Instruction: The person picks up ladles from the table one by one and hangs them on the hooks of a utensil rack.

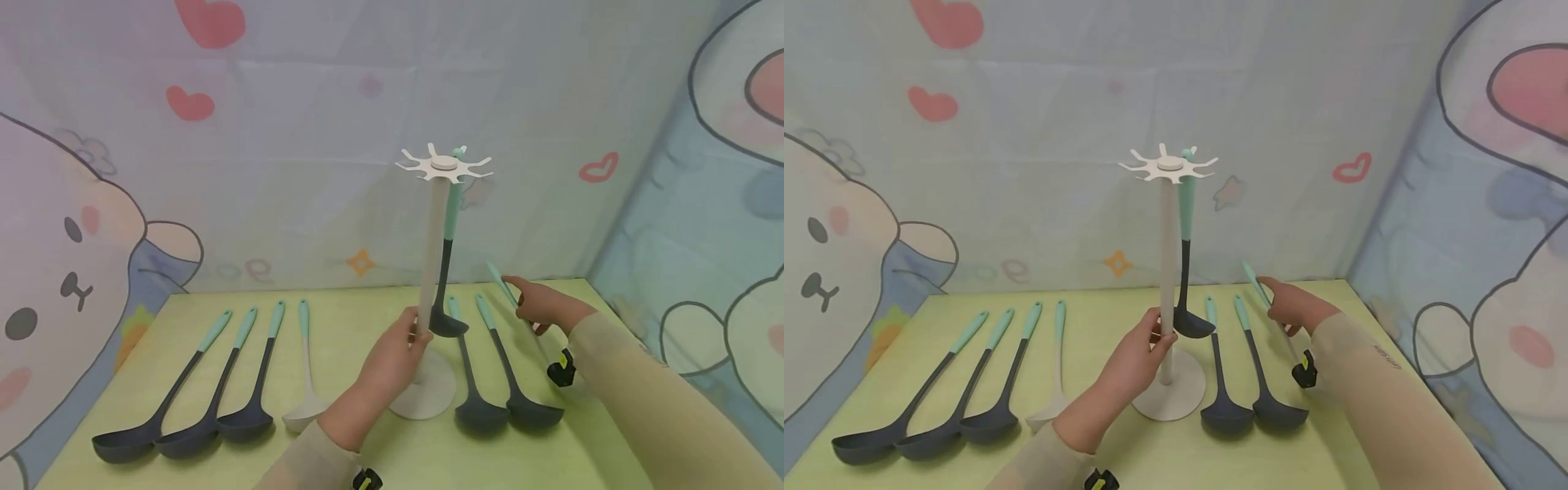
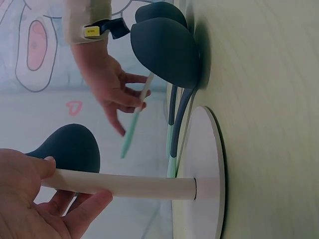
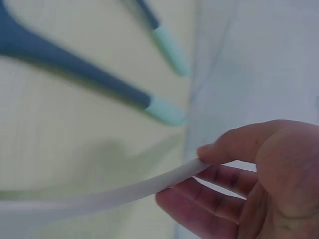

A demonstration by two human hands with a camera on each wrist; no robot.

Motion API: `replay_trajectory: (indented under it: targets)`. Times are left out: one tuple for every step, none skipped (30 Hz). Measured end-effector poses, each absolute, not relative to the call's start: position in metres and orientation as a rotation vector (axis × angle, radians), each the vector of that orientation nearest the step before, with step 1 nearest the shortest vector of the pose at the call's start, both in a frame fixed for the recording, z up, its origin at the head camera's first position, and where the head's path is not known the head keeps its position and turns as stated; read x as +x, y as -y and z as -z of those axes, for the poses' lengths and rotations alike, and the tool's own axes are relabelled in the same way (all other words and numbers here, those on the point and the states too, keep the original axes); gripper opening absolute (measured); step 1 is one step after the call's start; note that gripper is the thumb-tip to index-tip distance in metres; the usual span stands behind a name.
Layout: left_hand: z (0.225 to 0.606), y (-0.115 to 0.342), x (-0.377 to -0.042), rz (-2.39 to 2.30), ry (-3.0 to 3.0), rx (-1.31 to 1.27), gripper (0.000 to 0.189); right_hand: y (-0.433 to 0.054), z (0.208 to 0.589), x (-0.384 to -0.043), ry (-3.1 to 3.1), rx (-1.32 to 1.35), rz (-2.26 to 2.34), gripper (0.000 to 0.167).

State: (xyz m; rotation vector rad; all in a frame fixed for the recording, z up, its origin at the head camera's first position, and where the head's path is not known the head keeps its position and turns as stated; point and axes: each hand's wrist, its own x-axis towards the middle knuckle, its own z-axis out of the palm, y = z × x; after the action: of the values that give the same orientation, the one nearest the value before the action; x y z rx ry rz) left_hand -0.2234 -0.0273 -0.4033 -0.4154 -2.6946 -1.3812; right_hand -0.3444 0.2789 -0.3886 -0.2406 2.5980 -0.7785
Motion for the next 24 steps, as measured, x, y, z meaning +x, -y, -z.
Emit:
replay_trajectory:
  targets:
    - [0.403,0.028,-0.224,1.381,2.696,-0.419,0.035,-0.278,0.385,-0.344,-2.622,-0.263,0.802,0.078]
    - [0.403,0.028,-0.224,1.380,2.698,-0.422,0.035,-0.276,0.380,-0.344,-2.650,-0.280,0.820,0.078]
    - [0.403,0.028,-0.225,1.380,2.701,-0.424,0.035,-0.275,0.376,-0.343,-2.681,-0.292,0.833,0.077]
    - [0.402,0.028,-0.225,1.381,2.704,-0.422,0.036,-0.274,0.372,-0.342,-2.719,-0.307,0.836,0.078]
    - [0.402,0.028,-0.225,1.379,2.706,-0.419,0.036,-0.272,0.368,-0.341,-2.760,-0.322,0.831,0.078]
    - [0.402,0.028,-0.225,1.380,2.707,-0.416,0.036,-0.270,0.364,-0.340,-2.798,-0.333,0.829,0.078]
    - [0.402,0.028,-0.224,1.380,2.709,-0.412,0.036,-0.268,0.360,-0.340,-2.839,-0.342,0.818,0.078]
    - [0.401,0.027,-0.224,1.381,2.709,-0.409,0.036,-0.267,0.357,-0.339,-2.875,-0.346,0.811,0.078]
    - [0.401,0.027,-0.224,1.381,2.711,-0.406,0.036,-0.265,0.354,-0.339,-2.911,-0.348,0.802,0.079]
    - [0.401,0.028,-0.224,1.379,2.711,-0.405,0.036,-0.264,0.352,-0.339,-2.944,-0.349,0.798,0.079]
    - [0.401,0.028,-0.224,1.377,2.712,-0.405,0.036,-0.263,0.349,-0.338,-2.974,-0.349,0.795,0.079]
    - [0.401,0.028,-0.223,1.378,2.711,-0.405,0.036,-0.261,0.347,-0.338,-3.000,-0.348,0.802,0.079]
    - [0.401,0.028,-0.223,1.378,2.711,-0.406,0.036,-0.260,0.345,-0.338,-3.022,-0.344,0.811,0.079]
    - [0.401,0.028,-0.223,1.378,2.710,-0.406,0.036,-0.259,0.344,-0.337,-3.039,-0.343,0.826,0.079]
    - [0.401,0.028,-0.223,1.378,2.710,-0.407,0.036,-0.258,0.342,-0.336,-3.056,-0.341,0.844,0.079]
    - [0.400,0.028,-0.223,1.378,2.710,-0.408,0.036,-0.256,0.340,-0.335,-3.066,-0.341,0.869,0.079]
    - [0.400,0.028,-0.223,1.380,2.710,-0.408,0.035,-0.254,0.338,-0.333,-3.076,-0.340,0.895,0.079]
    - [0.400,0.028,-0.222,1.381,2.710,-0.408,0.035,-0.252,0.336,-0.331,-3.082,-0.339,0.928,0.079]
    - [0.400,0.028,-0.222,1.381,2.712,-0.408,0.035,-0.250,0.333,-0.329,-3.090,-0.339,0.955,0.079]
    - [0.400,0.028,-0.222,1.380,2.712,-0.409,0.035,-0.247,0.331,-0.326,-3.098,-0.343,0.987,0.079]
    - [0.400,0.028,-0.222,1.378,2.713,-0.409,0.035,-0.245,0.328,-0.323,-3.106,-0.347,1.020,0.079]
    - [0.400,0.028,-0.222,1.376,2.713,-0.410,0.035,-0.243,0.326,-0.321,-3.112,-0.356,1.055,0.078]
    - [0.400,0.028,-0.223,1.376,2.713,-0.412,0.035,-0.241,0.323,-0.318,-3.118,-0.369,1.093,0.078]
    - [0.400,0.028,-0.223,1.374,2.713,-0.413,0.035,-0.239,0.320,-0.315,-3.126,-0.386,1.124,0.078]
